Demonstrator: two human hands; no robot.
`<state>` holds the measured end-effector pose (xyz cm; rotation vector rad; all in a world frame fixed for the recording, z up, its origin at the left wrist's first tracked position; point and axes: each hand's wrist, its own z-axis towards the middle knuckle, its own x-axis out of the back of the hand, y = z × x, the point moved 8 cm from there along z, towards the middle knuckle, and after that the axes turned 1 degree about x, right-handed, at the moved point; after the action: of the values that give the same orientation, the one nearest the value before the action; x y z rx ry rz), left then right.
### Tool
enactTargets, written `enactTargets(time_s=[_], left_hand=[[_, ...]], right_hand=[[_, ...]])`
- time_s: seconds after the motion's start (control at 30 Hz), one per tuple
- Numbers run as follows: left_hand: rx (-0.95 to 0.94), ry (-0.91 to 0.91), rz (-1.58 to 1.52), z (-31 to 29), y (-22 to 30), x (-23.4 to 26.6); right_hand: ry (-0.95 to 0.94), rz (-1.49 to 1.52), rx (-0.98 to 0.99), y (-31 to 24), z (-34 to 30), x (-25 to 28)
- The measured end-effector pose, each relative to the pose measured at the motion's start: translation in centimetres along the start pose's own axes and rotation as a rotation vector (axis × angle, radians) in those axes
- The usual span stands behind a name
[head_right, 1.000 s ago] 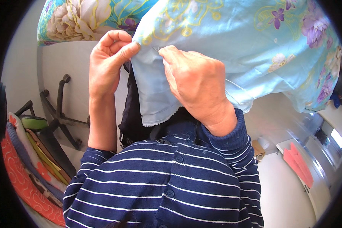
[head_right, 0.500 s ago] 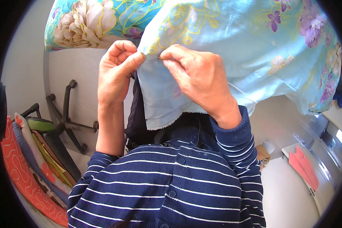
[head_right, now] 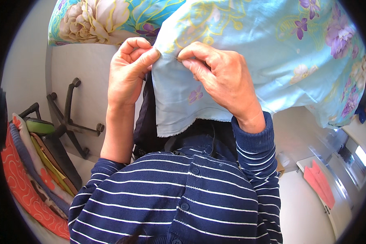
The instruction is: The person hand-sews a light blue floral pillowcase using a needle and white thread. They pull the thread through the fabric repeatedly, adjust the pillowcase, and later insert a pillow into the case.
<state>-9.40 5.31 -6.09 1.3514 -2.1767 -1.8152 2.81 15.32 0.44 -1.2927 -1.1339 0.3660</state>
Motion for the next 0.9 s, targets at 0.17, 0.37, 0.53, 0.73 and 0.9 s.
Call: enactTargets(time_s=[0.17,0.37,0.53,0.73,0.9], left_hand=[[0.087,-0.066,-0.042,0.4,-0.8,-0.1],[0.185,-0.175,-0.176,0.5,-1.4,-0.9],[0.255,-0.236,-0.186,0.5,-1.6,-0.8],[0.274,-0.227,-0.174,0.5,-1.7,-1.2],[0.273,-0.224,-0.125,0.6,-1.8,-1.2]], right_hand=[[-0.061,0.092,-0.052,0.2,0.0,0.2],[-0.111,0.185,-0.075,1.0,0.3,0.0],[-0.165,0.187,-0.044,1.0,0.6,-0.2],[-0.179,0.165,-0.041,1.2,0.9,-0.4],[-0.156,0.150,-0.056,1.6,0.8,-0.4]])
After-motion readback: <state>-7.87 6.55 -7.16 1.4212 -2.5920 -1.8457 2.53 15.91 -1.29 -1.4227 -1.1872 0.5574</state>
